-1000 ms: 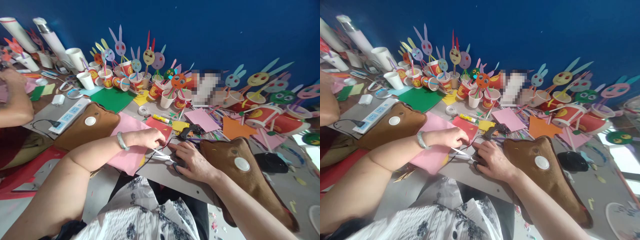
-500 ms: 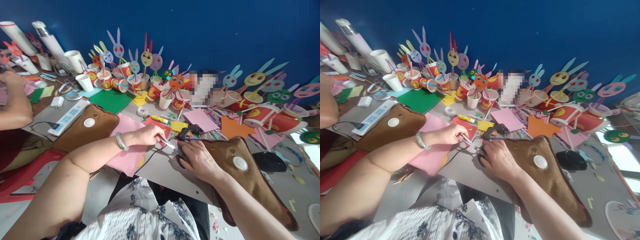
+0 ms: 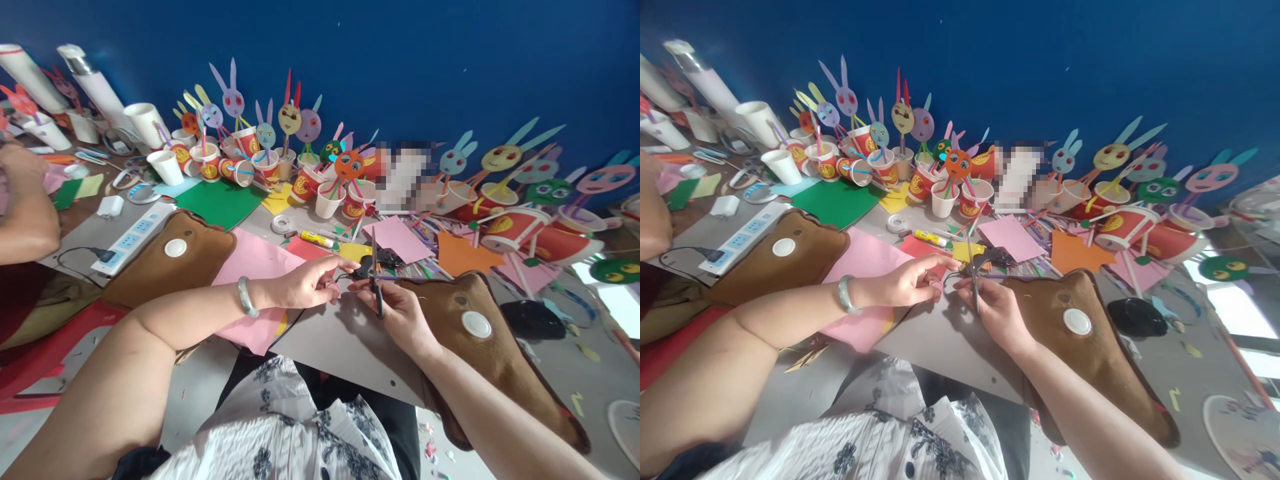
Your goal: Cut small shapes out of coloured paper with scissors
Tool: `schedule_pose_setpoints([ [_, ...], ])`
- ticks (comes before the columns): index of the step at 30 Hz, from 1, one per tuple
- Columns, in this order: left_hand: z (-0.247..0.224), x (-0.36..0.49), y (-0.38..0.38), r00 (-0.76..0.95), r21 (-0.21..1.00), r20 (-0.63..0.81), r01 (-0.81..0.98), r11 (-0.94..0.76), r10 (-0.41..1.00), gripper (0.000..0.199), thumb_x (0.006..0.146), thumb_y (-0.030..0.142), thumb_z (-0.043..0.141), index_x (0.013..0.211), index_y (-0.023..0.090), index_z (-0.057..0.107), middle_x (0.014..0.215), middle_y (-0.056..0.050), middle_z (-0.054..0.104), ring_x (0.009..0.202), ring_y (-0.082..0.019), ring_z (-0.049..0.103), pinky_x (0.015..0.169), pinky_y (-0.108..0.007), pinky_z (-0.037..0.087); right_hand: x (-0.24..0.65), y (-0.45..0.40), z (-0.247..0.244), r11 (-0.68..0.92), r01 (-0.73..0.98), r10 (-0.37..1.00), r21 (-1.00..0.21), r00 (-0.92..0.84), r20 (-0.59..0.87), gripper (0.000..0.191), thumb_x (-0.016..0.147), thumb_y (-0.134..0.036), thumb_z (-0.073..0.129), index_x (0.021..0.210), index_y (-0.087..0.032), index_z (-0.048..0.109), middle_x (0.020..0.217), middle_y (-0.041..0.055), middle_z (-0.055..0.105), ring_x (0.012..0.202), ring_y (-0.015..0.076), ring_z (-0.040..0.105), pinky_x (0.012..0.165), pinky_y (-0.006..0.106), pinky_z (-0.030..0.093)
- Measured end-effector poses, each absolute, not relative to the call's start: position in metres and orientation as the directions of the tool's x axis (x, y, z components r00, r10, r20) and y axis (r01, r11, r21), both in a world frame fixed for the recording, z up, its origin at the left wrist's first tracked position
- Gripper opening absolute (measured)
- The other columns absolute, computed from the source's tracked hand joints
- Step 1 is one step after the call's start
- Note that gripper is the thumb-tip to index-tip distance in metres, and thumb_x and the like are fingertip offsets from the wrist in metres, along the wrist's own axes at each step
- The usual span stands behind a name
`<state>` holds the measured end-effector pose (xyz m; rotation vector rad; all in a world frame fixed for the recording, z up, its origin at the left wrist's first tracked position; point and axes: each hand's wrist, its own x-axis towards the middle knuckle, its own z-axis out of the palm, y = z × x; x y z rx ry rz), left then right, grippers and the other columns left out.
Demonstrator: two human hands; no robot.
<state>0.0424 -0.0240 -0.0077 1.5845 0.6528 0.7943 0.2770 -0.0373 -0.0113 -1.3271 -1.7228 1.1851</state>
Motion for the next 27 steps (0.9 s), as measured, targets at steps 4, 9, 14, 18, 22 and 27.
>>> schedule_pose_setpoints([
  [4, -0.017, 0.051, -0.031, 0.603, 0.98, 0.187, -0.055, -0.194, 0.775, 0.063, 0.082, 0.009, 0.066, 0.14, 0.024, 0.048, 0.138, -0.013, 0.053, 0.075, -0.007, 0.063, 0.069, -0.022, 0.056, 0.273, -0.04, -0.014, 0.115, 0.332, 0.945, -0.936, -0.326, 0.001, 0.029, 0.08, -0.047, 0.077, 0.089, -0.019, 0.076, 0.089, 0.006, 0.076, 0.079, 0.0214, 0.068, 0.074, 0.032, 0.053],
  [9, -0.025, 0.057, -0.036, 0.639, 0.995, 0.102, -0.05, -0.091, 0.762, 0.07, 0.084, 0.011, 0.065, 0.149, 0.025, 0.04, 0.118, -0.01, 0.063, 0.079, -0.011, 0.066, 0.074, -0.025, 0.056, 0.266, -0.044, -0.017, 0.241, 0.333, 0.917, -0.912, -0.385, 0.102, 0.024, 0.083, -0.039, 0.075, 0.071, -0.019, 0.067, 0.081, 0.0051, 0.07, 0.077, 0.0196, 0.063, 0.073, 0.031, 0.052],
  [14, -0.024, 0.058, -0.039, 0.634, 0.995, 0.096, -0.055, -0.079, 0.768, 0.073, 0.08, 0.011, 0.07, 0.147, 0.026, 0.045, 0.125, -0.012, 0.062, 0.08, -0.011, 0.066, 0.076, -0.026, 0.056, 0.264, -0.044, -0.023, 0.27, 0.36, 0.921, -0.893, -0.367, 0.13, 0.028, 0.081, -0.041, 0.076, 0.066, -0.02, 0.063, 0.071, 0.0025, 0.065, 0.074, 0.0189, 0.061, 0.072, 0.031, 0.052],
  [18, -0.024, 0.06, -0.04, 0.645, 0.997, 0.07, -0.078, -0.025, 0.761, 0.075, 0.078, 0.01, 0.071, 0.147, 0.024, 0.045, 0.113, -0.01, 0.065, 0.082, -0.013, 0.067, 0.075, -0.027, 0.055, 0.265, -0.042, -0.022, 0.287, 0.373, 0.906, -0.882, -0.405, 0.124, 0.032, 0.082, -0.041, 0.074, 0.063, -0.02, 0.058, 0.072, 0.0022, 0.063, 0.072, 0.018, 0.058, 0.07, 0.03, 0.051],
  [22, -0.026, 0.062, -0.041, 0.661, 0.995, 0.059, -0.101, 0.01, 0.748, 0.074, 0.078, 0.008, 0.07, 0.146, 0.022, 0.044, 0.099, -0.006, 0.066, 0.088, -0.016, 0.068, 0.074, -0.025, 0.054, 0.264, -0.043, -0.02, 0.288, 0.376, 0.892, -0.881, -0.439, 0.104, 0.034, 0.084, -0.041, 0.07, 0.062, -0.021, 0.054, 0.071, 0.0025, 0.061, 0.072, 0.0183, 0.056, 0.068, 0.031, 0.05],
  [27, -0.022, 0.058, -0.038, 0.584, 0.999, 0.022, -0.051, 0.009, 0.812, 0.074, 0.074, 0.015, 0.081, 0.14, 0.019, 0.048, 0.095, -0.004, 0.065, 0.072, -0.01, 0.064, 0.069, -0.024, 0.054, 0.266, -0.043, -0.021, 0.276, 0.366, 0.93, -0.888, -0.336, 0.15, 0.029, 0.083, -0.042, 0.071, 0.067, -0.021, 0.06, 0.075, 0.0032, 0.065, 0.072, 0.0184, 0.059, 0.067, 0.031, 0.051],
])
